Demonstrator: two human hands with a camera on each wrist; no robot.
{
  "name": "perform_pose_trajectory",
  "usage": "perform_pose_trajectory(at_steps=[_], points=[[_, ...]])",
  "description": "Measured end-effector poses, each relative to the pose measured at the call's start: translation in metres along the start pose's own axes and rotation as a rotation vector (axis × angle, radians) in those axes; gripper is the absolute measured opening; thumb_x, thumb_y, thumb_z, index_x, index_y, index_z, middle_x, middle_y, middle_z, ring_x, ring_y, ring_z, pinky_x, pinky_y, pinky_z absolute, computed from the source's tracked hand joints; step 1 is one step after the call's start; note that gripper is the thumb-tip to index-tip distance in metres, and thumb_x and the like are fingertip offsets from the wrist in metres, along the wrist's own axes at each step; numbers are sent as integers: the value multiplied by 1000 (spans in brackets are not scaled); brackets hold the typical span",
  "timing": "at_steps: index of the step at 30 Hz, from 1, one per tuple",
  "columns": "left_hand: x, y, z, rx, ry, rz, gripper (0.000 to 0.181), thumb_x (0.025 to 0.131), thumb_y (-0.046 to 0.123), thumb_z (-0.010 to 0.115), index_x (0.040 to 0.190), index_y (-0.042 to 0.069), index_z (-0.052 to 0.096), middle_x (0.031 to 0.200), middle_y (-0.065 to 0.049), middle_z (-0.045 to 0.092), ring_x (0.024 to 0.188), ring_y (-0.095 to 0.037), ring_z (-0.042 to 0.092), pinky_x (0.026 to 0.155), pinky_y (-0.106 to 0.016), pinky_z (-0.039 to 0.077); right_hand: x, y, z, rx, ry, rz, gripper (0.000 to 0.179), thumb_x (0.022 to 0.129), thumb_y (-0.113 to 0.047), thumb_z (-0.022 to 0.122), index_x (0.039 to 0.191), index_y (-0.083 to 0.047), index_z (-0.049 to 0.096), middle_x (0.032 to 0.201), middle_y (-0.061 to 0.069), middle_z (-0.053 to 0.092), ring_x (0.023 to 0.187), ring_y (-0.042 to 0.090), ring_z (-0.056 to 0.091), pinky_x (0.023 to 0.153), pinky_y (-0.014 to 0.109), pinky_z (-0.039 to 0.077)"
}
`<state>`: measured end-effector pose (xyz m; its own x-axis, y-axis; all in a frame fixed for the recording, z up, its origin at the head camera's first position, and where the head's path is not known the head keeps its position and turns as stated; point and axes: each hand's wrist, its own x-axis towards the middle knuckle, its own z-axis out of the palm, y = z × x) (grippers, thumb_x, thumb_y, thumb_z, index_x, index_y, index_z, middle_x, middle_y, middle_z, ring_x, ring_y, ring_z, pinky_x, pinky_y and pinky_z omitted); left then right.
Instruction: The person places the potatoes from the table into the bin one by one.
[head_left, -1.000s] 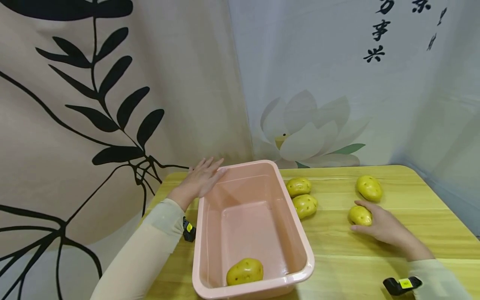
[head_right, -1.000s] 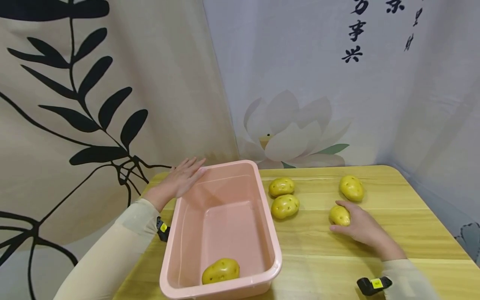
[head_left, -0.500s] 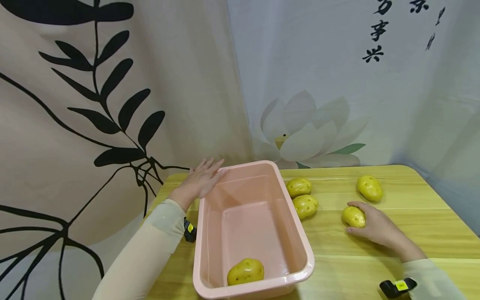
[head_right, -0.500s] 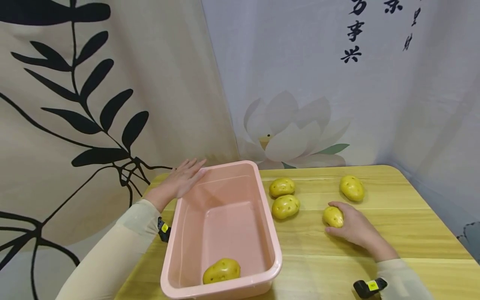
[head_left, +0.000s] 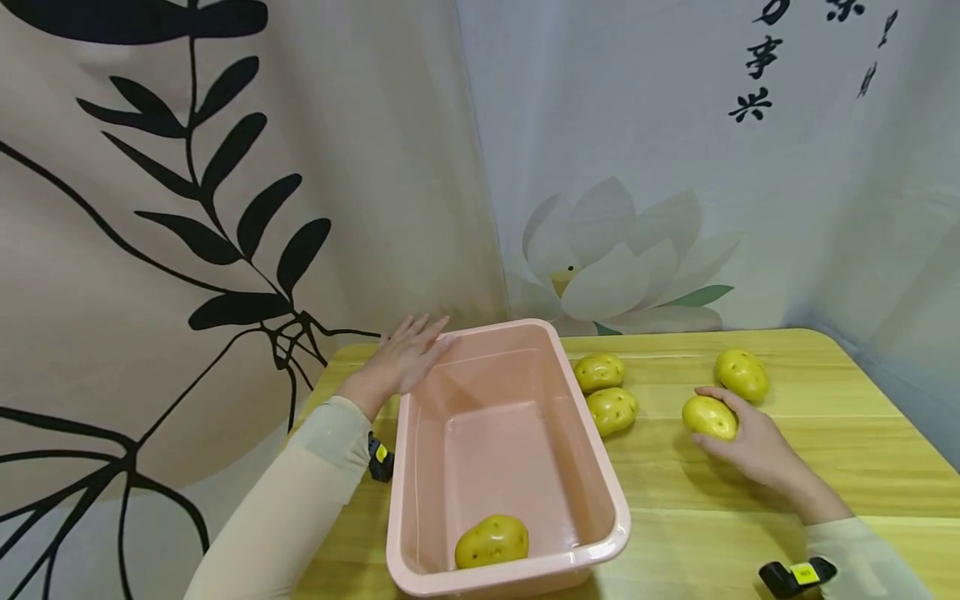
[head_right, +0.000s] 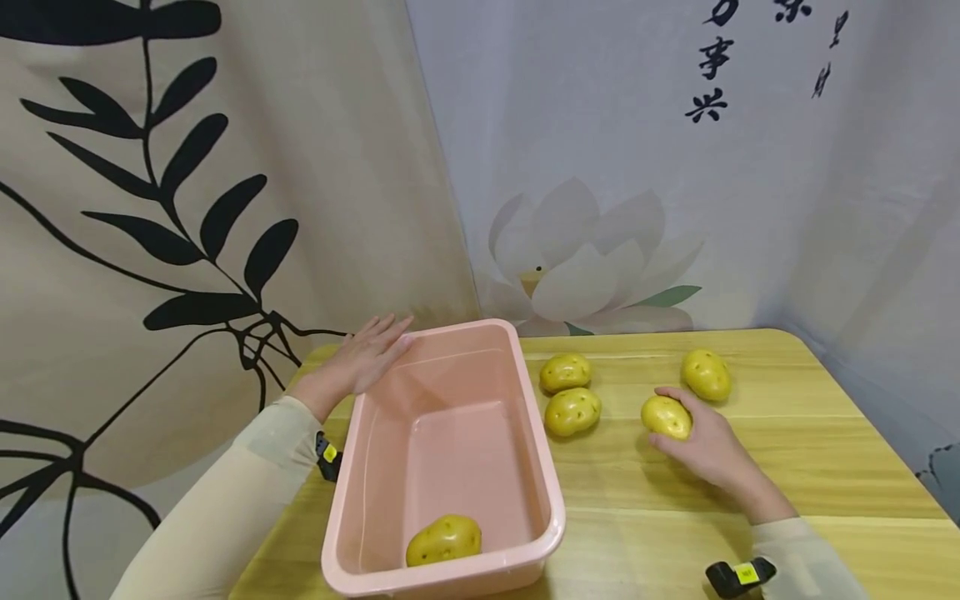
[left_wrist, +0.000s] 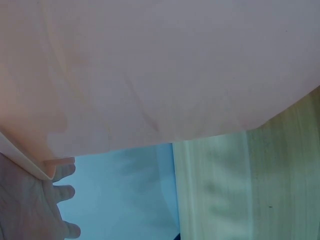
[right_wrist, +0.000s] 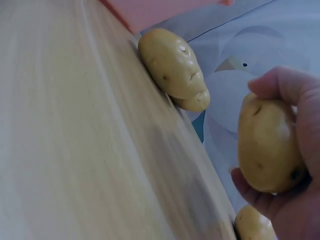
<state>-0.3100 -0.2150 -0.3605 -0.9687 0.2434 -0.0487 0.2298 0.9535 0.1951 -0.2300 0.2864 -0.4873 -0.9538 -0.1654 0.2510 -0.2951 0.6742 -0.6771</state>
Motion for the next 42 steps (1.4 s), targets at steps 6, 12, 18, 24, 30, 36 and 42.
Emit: perform_pose_trajectory(at_steps=[6, 12, 18, 24, 30, 36, 42], points=[[-1, 0, 0, -12, 8, 3, 67, 95, 69, 12, 154, 37, 14, 161, -7, 6, 146, -32, -2, 109, -67, 2, -1, -10, -3, 60, 30, -41, 65, 83, -22, 77, 140, -15, 47, 119, 11, 56, 86, 12, 52, 65, 27, 44], [-2, 0, 0, -21, 6, 3, 67, 95, 68, 13, 154, 36, 15, 161, -6, 6, 146, -32, -3, 109, -67, 2, -4, -24, -6, 262, -8, -56, 61, 87, -11, 71, 142, -8, 44, 116, 2, 54, 85, 11, 54, 63, 28, 48], [-2, -1, 1, -28, -1, 4, 67, 96, 68, 13, 154, 35, 15, 161, -7, 7, 147, -32, -3, 109, -66, 1, -5, -32, -10, 495, -56, -56, 54, 93, -2, 60, 143, -2, 40, 118, -7, 56, 90, 10, 57, 68, 26, 53], [-2, -2, 1, -40, -1, 1, 67, 96, 68, 13, 154, 36, 15, 161, -6, 6, 147, -31, -3, 109, -66, 1, -4, -34, -12, 879, -134, -143, 47, 95, 12, 45, 141, 7, 35, 128, 3, 58, 101, 11, 63, 77, 25, 55], [-2, -1, 1, -35, -4, -2, 66, 96, 68, 13, 154, 37, 14, 161, -6, 6, 147, -31, -3, 110, -66, 1, -2, -36, -14, 1076, -213, -181, 46, 96, 14, 37, 142, 8, 33, 132, 10, 55, 110, 20, 63, 87, 34, 53], [-2, 0, 0, -36, -6, -1, 66, 96, 67, 13, 154, 36, 13, 161, -5, 5, 147, -31, -4, 109, -66, 0, -3, -38, -14, 1148, -250, -194, 46, 98, 12, 33, 143, 9, 30, 133, 13, 54, 115, 25, 59, 92, 37, 50], [-2, 2, -2, -33, -5, 0, 64, 97, 65, 14, 154, 36, 13, 161, -6, 4, 146, -32, -3, 108, -67, 0, -1, -43, -16, 1148, -271, -196, 47, 98, 9, 33, 145, 8, 29, 135, 15, 52, 119, 26, 56, 95, 39, 48]])
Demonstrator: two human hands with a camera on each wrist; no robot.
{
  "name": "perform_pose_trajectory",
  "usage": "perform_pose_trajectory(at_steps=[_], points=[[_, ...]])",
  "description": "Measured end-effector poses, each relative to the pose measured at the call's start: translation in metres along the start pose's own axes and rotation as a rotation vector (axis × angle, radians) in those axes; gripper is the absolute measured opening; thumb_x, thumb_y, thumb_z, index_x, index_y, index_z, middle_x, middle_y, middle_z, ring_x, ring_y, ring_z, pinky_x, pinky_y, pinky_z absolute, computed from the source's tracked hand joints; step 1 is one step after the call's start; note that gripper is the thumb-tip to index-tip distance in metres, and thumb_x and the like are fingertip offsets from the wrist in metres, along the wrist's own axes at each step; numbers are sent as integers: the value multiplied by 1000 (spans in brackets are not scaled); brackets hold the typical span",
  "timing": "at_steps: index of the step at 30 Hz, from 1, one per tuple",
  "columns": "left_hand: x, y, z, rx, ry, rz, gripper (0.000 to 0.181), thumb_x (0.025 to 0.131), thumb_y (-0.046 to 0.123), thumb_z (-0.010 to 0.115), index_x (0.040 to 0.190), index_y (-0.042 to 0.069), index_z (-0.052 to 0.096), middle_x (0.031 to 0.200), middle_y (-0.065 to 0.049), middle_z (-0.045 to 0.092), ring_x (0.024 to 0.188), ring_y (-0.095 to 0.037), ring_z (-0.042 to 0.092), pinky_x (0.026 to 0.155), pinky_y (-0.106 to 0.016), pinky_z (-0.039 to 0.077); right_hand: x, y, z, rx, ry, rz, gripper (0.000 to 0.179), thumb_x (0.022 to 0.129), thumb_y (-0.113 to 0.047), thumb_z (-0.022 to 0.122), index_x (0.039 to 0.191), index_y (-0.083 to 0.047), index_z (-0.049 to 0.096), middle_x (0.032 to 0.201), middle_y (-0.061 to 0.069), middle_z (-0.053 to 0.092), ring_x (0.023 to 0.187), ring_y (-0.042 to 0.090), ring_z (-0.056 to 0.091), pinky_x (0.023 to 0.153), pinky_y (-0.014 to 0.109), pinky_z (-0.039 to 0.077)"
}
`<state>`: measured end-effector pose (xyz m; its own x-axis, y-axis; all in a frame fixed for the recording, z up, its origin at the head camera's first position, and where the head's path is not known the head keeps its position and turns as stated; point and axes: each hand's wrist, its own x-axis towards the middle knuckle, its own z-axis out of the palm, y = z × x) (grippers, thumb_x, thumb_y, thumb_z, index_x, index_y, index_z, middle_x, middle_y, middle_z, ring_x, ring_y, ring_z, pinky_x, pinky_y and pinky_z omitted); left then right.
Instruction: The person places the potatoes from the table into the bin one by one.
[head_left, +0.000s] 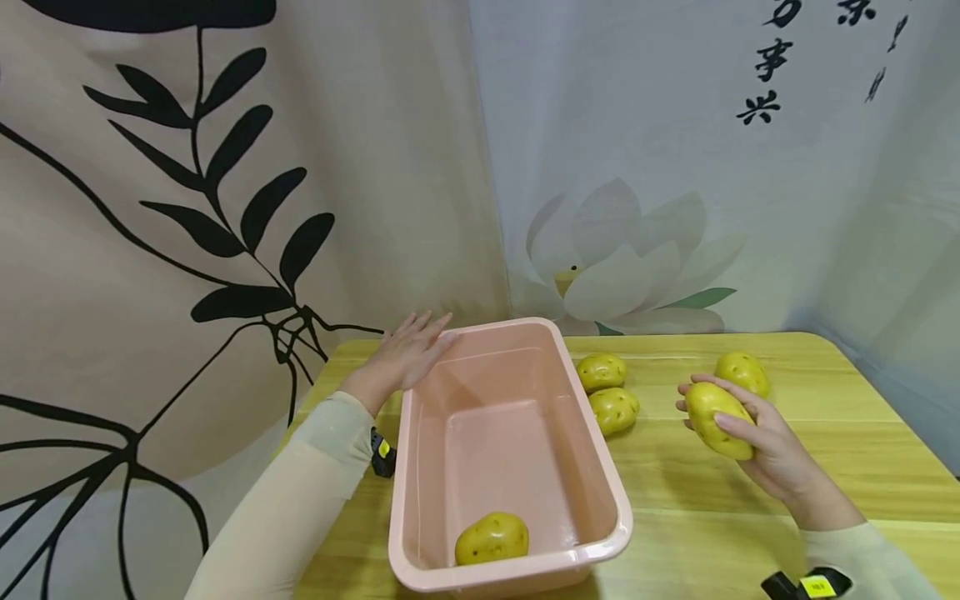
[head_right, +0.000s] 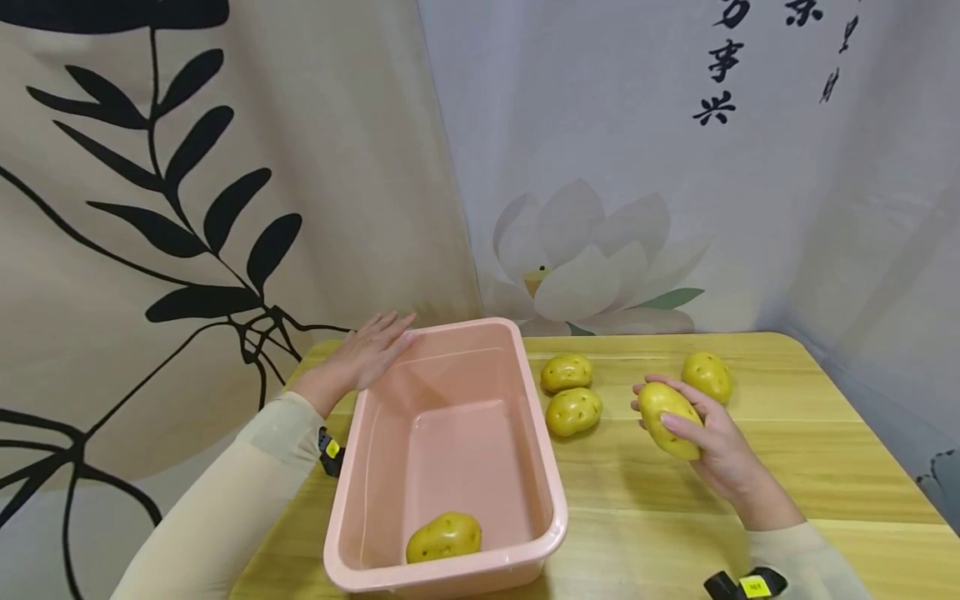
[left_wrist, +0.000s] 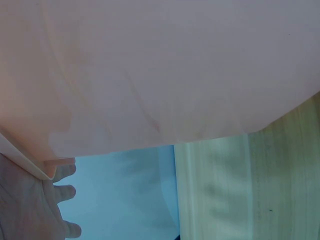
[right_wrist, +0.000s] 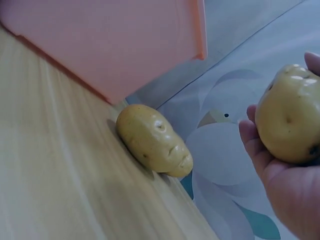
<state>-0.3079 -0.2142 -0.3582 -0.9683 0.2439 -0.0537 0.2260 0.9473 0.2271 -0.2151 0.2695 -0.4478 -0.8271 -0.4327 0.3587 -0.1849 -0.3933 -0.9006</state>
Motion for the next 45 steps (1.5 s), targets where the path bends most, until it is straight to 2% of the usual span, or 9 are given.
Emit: perform_pose_trajectory(at_steps=[4, 9, 16, 25, 38, 45], points=[[0, 0, 0, 1, 3, 2, 65, 97, 66, 13, 154, 37, 13, 161, -6, 5, 146, -32, -2, 109, -67, 2, 4, -5, 3, 3, -6, -13, 47, 98, 8, 33, 145, 6, 30, 135, 16, 50, 119, 26, 56, 95, 39, 49], [0, -1, 1, -3, 7, 11, 67, 95, 68, 12, 154, 36, 14, 161, -6, 7, 147, -33, 0, 109, -67, 3, 10, -10, 8, 31, -68, -57, 48, 98, 10, 29, 145, 8, 28, 138, 21, 46, 121, 28, 54, 96, 39, 48], [0, -1, 0, -9, 3, 12, 66, 96, 67, 13, 155, 35, 14, 161, -7, 7, 146, -33, -1, 109, -67, 2, 23, -19, 22, 1, -80, -24, 46, 99, 6, 34, 145, 8, 28, 139, 20, 46, 120, 29, 53, 97, 38, 47], [0, -2, 0, -22, 6, 11, 64, 97, 66, 15, 154, 37, 14, 161, -6, 7, 146, -32, -1, 110, -66, 1, 46, -28, 38, 45, -261, -135, 48, 96, 10, 29, 144, 14, 25, 141, 27, 41, 124, 33, 49, 100, 42, 44], [-1, -2, 0, -18, -1, 9, 64, 96, 67, 14, 154, 39, 13, 161, -6, 6, 146, -32, -2, 109, -66, 0, 72, -38, 68, 11, -311, -63, 50, 94, 11, 37, 142, 13, 28, 138, 25, 42, 121, 34, 52, 97, 43, 46], [-2, -2, -1, -5, 23, 18, 62, 97, 66, 14, 153, 40, 11, 161, -4, -3, 146, -32, -7, 107, -69, -2, 86, -43, 85, -34, -321, 9, 51, 93, 8, 42, 143, 11, 30, 137, 25, 43, 119, 33, 54, 92, 40, 51]])
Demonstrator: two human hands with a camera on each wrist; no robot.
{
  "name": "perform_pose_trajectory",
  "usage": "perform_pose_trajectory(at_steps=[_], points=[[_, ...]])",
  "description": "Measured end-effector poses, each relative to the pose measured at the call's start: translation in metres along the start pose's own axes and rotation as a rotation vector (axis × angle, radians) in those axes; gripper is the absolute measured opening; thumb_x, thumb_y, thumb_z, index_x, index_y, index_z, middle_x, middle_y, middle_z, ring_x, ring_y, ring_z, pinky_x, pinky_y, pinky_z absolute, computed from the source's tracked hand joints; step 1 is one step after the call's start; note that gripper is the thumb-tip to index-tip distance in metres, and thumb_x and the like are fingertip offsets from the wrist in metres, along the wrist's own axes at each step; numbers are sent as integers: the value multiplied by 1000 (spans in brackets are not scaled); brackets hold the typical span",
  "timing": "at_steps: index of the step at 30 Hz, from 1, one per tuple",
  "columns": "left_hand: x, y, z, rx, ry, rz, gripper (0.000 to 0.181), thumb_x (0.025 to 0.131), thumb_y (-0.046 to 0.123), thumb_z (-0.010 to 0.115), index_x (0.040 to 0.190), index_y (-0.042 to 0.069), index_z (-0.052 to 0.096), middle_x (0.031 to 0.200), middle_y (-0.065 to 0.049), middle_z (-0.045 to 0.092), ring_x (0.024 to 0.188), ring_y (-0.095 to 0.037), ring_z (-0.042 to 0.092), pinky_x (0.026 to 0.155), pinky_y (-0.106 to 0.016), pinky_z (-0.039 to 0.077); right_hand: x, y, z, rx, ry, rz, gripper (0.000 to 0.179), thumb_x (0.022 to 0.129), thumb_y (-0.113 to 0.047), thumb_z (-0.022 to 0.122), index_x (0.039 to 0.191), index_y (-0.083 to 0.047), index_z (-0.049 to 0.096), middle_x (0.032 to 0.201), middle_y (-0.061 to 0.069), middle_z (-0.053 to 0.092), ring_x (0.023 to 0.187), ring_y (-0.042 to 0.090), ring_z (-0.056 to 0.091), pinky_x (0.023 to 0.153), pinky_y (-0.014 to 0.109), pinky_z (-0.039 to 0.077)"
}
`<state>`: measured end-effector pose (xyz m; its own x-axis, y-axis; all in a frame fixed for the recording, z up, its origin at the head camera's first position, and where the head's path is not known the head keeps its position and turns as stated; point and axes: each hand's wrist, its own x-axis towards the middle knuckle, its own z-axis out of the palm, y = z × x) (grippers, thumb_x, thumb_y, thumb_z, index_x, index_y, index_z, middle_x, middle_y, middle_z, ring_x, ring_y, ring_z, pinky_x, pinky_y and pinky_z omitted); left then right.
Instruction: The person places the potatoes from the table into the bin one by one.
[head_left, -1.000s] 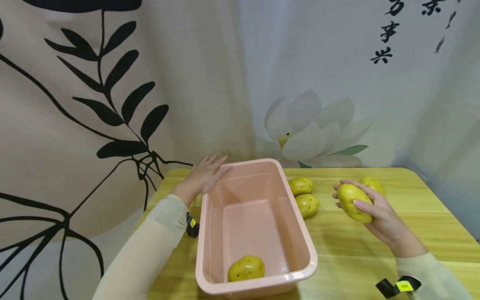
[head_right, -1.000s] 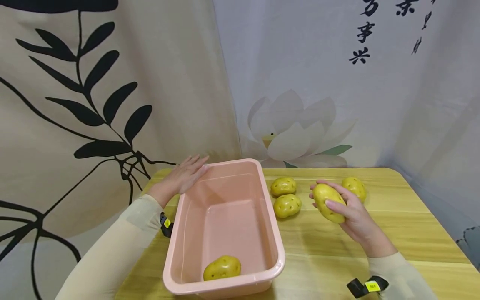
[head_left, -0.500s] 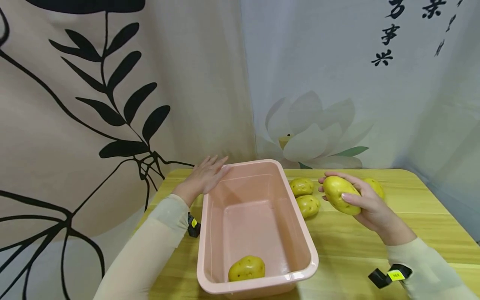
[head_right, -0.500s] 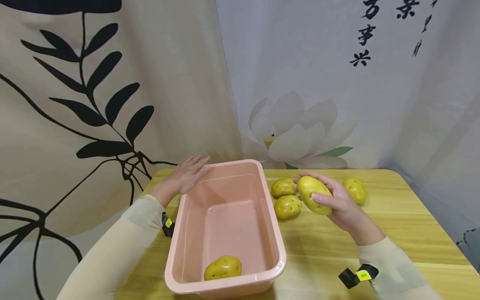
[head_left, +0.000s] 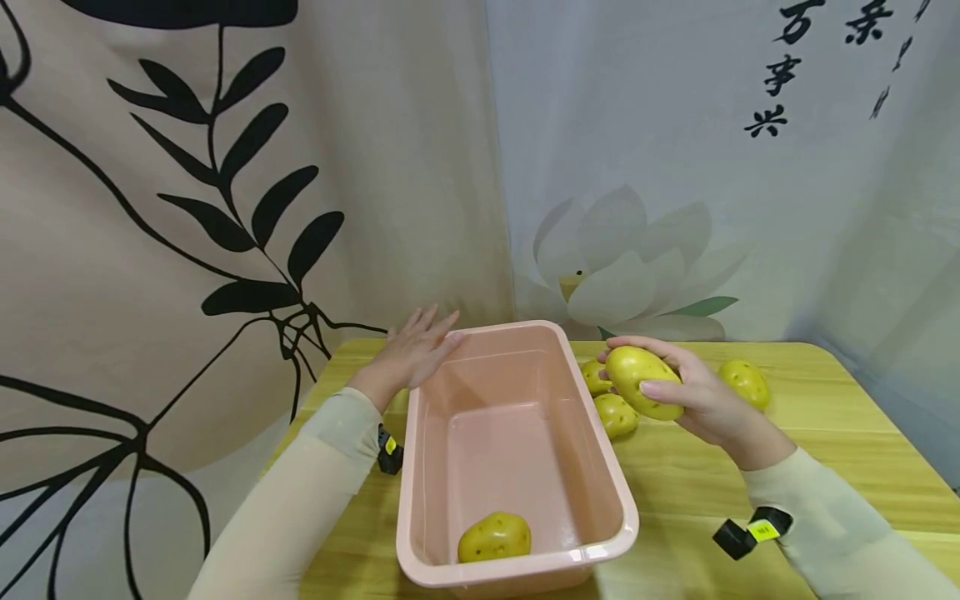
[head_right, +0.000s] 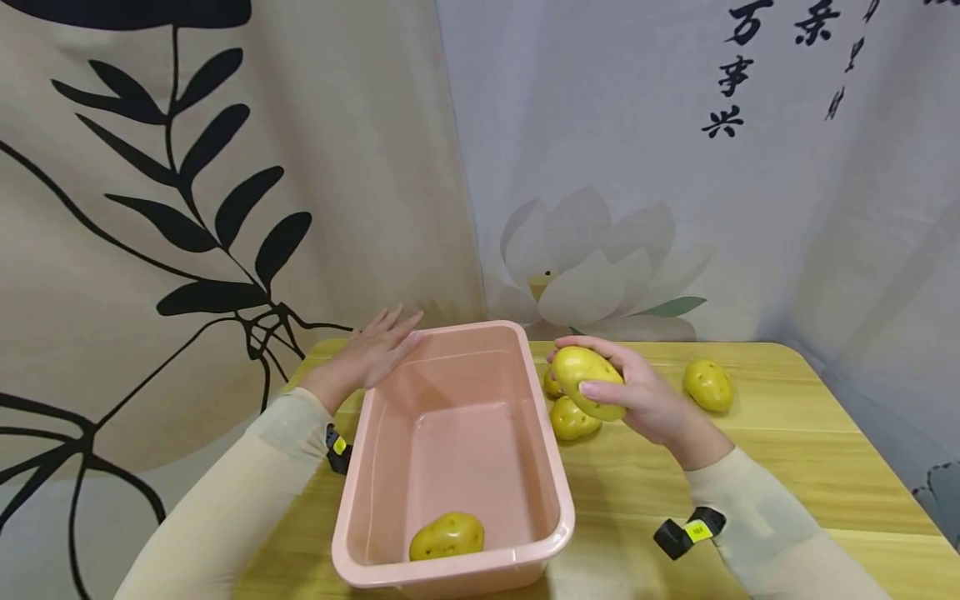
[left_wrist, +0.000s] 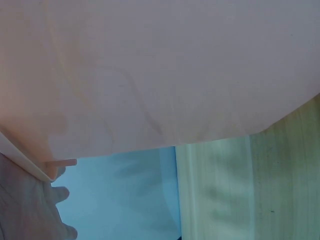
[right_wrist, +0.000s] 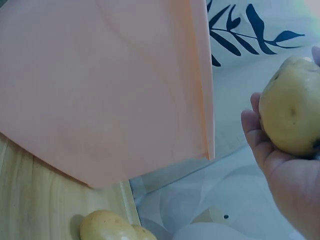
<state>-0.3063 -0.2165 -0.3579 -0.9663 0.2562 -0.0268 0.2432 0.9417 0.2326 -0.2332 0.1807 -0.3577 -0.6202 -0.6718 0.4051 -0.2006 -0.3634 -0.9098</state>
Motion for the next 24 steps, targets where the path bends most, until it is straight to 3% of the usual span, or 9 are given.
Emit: perform_pose_trajectory(at_steps=[8, 13, 17, 24], points=[[-1, 1, 0, 8, 21, -5, 62, 97, 66, 15, 153, 41, 9, 161, -2, -6, 145, -31, -11, 105, -69, -9, 21, -7, 10, -101, -6, 109, 50, 93, 4, 49, 142, 4, 37, 138, 23, 46, 117, 36, 56, 90, 43, 51], [-3, 3, -1, 17, 31, -14, 64, 96, 68, 15, 153, 40, 9, 161, -2, -6, 145, -29, -12, 105, -68, -11, 37, -12, 17, -303, -24, 137, 50, 92, -2, 56, 140, 1, 42, 131, 18, 53, 109, 32, 59, 87, 41, 53], [-3, 3, -1, 44, 49, -27, 65, 96, 68, 14, 154, 39, 9, 161, -4, -5, 145, -30, -11, 105, -69, -10, 51, -20, 24, -476, -33, 182, 50, 90, -12, 64, 138, -12, 50, 126, 13, 56, 103, 29, 59, 83, 37, 54], [-3, 3, 1, 64, 60, -38, 66, 95, 68, 13, 154, 38, 10, 161, -6, -4, 146, -31, -10, 106, -69, -8, 71, -24, 38, -572, -114, 255, 49, 88, -23, 70, 135, -27, 54, 121, 6, 58, 97, 26, 61, 81, 39, 54]])
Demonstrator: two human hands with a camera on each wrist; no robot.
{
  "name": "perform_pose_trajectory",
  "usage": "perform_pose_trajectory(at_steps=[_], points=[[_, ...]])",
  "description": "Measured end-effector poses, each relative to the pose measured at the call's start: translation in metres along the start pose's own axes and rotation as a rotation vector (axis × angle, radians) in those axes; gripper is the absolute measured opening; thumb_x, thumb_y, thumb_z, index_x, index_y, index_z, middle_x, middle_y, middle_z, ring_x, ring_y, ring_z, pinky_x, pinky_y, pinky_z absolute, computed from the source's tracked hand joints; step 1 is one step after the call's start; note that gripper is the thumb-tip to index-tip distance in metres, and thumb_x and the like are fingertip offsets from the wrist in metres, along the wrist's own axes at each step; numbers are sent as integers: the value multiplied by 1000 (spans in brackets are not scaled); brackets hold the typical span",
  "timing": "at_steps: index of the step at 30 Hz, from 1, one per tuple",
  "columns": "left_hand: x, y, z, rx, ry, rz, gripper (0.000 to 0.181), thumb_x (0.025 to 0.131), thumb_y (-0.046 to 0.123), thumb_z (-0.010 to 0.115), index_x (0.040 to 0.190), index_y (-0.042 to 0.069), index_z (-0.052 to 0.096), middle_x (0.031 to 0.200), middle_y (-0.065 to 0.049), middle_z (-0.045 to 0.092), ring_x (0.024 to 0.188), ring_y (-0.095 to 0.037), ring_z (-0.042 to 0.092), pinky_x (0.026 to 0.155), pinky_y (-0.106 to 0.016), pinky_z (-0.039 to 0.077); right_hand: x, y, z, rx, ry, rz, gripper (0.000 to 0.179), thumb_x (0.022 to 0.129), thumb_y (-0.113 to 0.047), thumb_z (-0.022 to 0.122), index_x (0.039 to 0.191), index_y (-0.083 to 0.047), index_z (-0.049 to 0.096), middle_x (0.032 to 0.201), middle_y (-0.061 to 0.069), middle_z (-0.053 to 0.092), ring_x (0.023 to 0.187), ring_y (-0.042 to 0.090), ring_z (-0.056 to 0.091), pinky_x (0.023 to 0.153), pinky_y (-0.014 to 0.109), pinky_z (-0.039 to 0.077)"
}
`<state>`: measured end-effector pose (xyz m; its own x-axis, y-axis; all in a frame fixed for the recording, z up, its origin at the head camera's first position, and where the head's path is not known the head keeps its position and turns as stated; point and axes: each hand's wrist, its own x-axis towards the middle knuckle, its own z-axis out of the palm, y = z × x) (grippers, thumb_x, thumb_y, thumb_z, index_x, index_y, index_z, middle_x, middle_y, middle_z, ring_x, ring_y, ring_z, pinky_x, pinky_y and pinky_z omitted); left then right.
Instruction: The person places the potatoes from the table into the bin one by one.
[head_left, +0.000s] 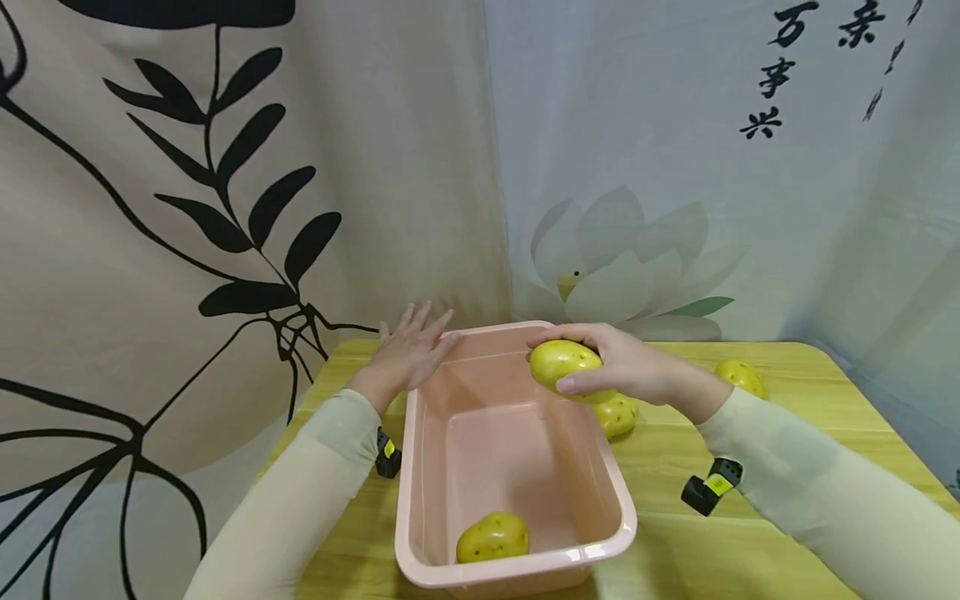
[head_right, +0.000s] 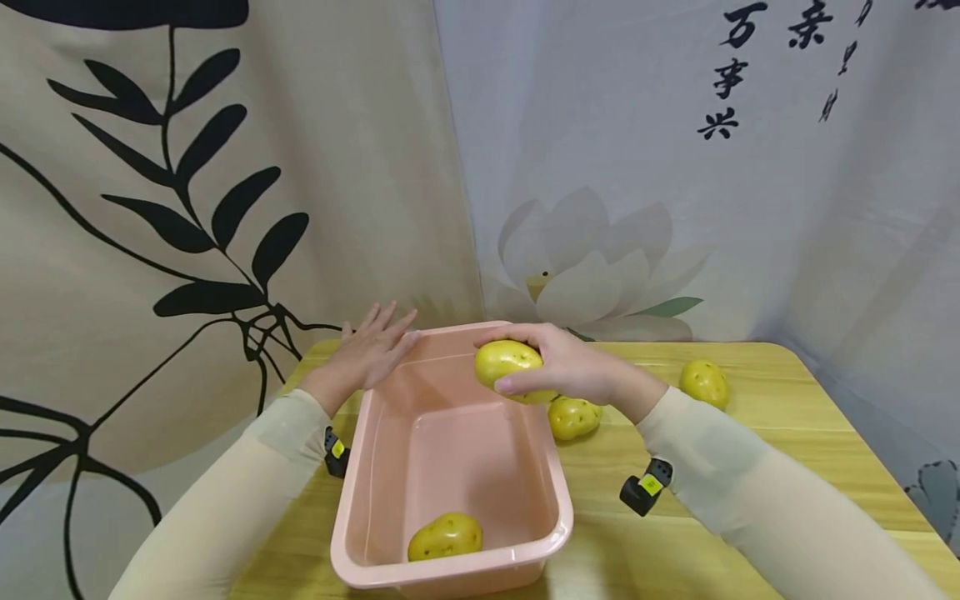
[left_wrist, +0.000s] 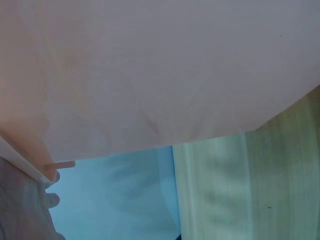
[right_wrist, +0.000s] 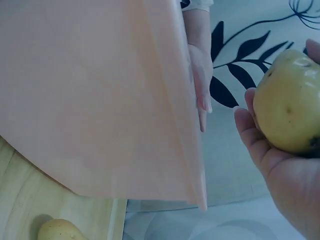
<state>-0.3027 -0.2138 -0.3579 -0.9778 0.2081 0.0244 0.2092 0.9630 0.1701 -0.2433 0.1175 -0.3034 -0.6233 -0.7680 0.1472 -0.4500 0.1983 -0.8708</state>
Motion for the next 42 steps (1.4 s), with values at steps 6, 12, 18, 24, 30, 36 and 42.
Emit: perform_pose_trajectory(at_steps=[6, 12, 18, 24, 30, 36, 42], points=[[0, 0, 0, 10, 4, -9, 68, 94, 70, 10, 154, 38, 9, 161, -5, -4, 146, -30, -10, 106, -70, -4, 12, -2, 8, -46, -72, -21, 49, 87, -24, 72, 132, -28, 56, 131, 1, 49, 94, 23, 61, 79, 36, 53], [0, -2, 1, -6, 17, -22, 70, 93, 72, 11, 154, 39, 12, 162, -6, 0, 146, -31, -8, 107, -69, -5, 18, -4, 15, -46, -117, 14, 52, 86, -26, 72, 135, -30, 54, 130, 2, 48, 92, 22, 62, 80, 37, 53], [1, -1, 2, -9, 25, -30, 72, 93, 72, 12, 154, 36, 16, 162, -7, 3, 146, -32, -7, 106, -69, -5, 24, -9, 20, -113, -167, 100, 52, 84, -35, 74, 132, -35, 55, 124, 1, 49, 91, 19, 62, 79, 38, 53], [1, -1, 3, 3, 19, -32, 71, 93, 72, 13, 154, 35, 15, 162, -8, 3, 146, -33, -6, 106, -70, -5, 41, -15, 29, -228, -286, 151, 53, 81, -41, 74, 131, -29, 57, 113, -11, 61, 95, 12, 60, 83, 34, 51], [0, -1, 5, -1, 13, -32, 72, 93, 72, 12, 154, 35, 15, 162, -7, 2, 146, -33, -7, 106, -69, -5, 60, -14, 42, -307, -394, 124, 47, 81, -40, 73, 123, -26, 61, 104, -12, 63, 91, 8, 58, 81, 28, 50], [-1, -2, 4, -2, 3, -27, 71, 93, 72, 12, 154, 37, 14, 161, -6, 1, 146, -32, -8, 106, -70, -4, 73, -19, 54, -295, -505, 131, 53, 79, -39, 73, 128, -22, 58, 103, -9, 63, 90, 9, 60, 79, 28, 52], [-1, -3, 4, -2, 9, -16, 70, 94, 71, 13, 154, 37, 14, 161, -7, 2, 146, -33, -6, 106, -71, -1, 85, -20, 63, -262, -644, 151, 56, 77, -35, 73, 129, -22, 57, 103, -5, 62, 89, 11, 60, 77, 28, 53]])
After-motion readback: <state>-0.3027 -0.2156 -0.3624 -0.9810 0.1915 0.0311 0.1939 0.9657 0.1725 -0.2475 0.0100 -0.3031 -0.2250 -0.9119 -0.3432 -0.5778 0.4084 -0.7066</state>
